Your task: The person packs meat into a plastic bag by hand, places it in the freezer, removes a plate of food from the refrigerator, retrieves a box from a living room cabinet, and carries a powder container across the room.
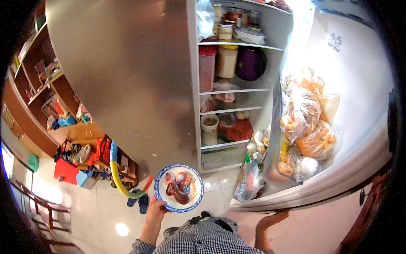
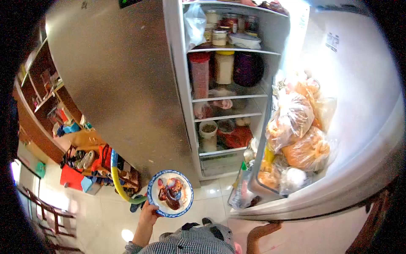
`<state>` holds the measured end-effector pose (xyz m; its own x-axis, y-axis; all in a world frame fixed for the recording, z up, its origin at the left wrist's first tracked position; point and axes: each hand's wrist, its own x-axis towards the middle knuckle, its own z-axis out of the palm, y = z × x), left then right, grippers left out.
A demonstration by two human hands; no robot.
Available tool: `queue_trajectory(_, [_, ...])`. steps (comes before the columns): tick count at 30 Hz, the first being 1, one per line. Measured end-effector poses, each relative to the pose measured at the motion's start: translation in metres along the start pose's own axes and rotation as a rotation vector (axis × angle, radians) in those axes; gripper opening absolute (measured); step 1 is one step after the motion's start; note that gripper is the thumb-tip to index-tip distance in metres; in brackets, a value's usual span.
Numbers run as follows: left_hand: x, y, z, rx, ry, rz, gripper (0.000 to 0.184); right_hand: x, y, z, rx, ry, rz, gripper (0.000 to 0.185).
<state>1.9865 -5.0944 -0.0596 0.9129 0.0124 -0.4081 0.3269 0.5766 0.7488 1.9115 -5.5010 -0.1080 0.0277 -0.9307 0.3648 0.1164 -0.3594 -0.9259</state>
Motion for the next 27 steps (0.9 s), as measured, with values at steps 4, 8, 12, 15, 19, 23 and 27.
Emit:
queue_trajectory(4, [-0.026, 0.011, 0.013, -0.097, 0.059, 0.087, 0.050, -0.037, -0.007, -0.022, 0.069, -0.379, 0.193, 0.041])
queue_trajectory(8, [-0.053, 0.036, -0.004, -0.112, 0.108, 0.114, 0.049, -0.083, -0.076, 0.016, 0.109, -0.814, -0.028, 0.039])
queue_trajectory(12, [-0.054, 0.027, 0.029, -0.155, 0.273, 0.188, 0.046, -0.073, -0.094, 0.115, 0.257, -1.268, 0.128, 0.043])
queue_trajectory(15, [-0.060, 0.012, 0.035, -0.220, 0.340, 0.281, 0.044, -0.087, -0.108, 0.167, 0.151, -1.804, -0.021, 0.035])
queue_trajectory(19, [-0.061, -0.014, 0.048, -0.273, 0.516, 0.309, 0.044, -0.123, -0.128, 0.217, 0.154, -2.212, 0.550, 0.035])
queue_trajectory(23, [-0.066, -0.017, 0.073, -0.297, 0.647, 0.384, 0.045, -0.162, -0.120, 0.257, 0.274, -2.330, 0.753, 0.043])
queue_trajectory(27, [-0.073, -0.024, 0.097, -0.245, 0.725, 0.400, 0.045, -0.171, -0.131, 0.281, 0.365, -2.474, 0.881, 0.037])
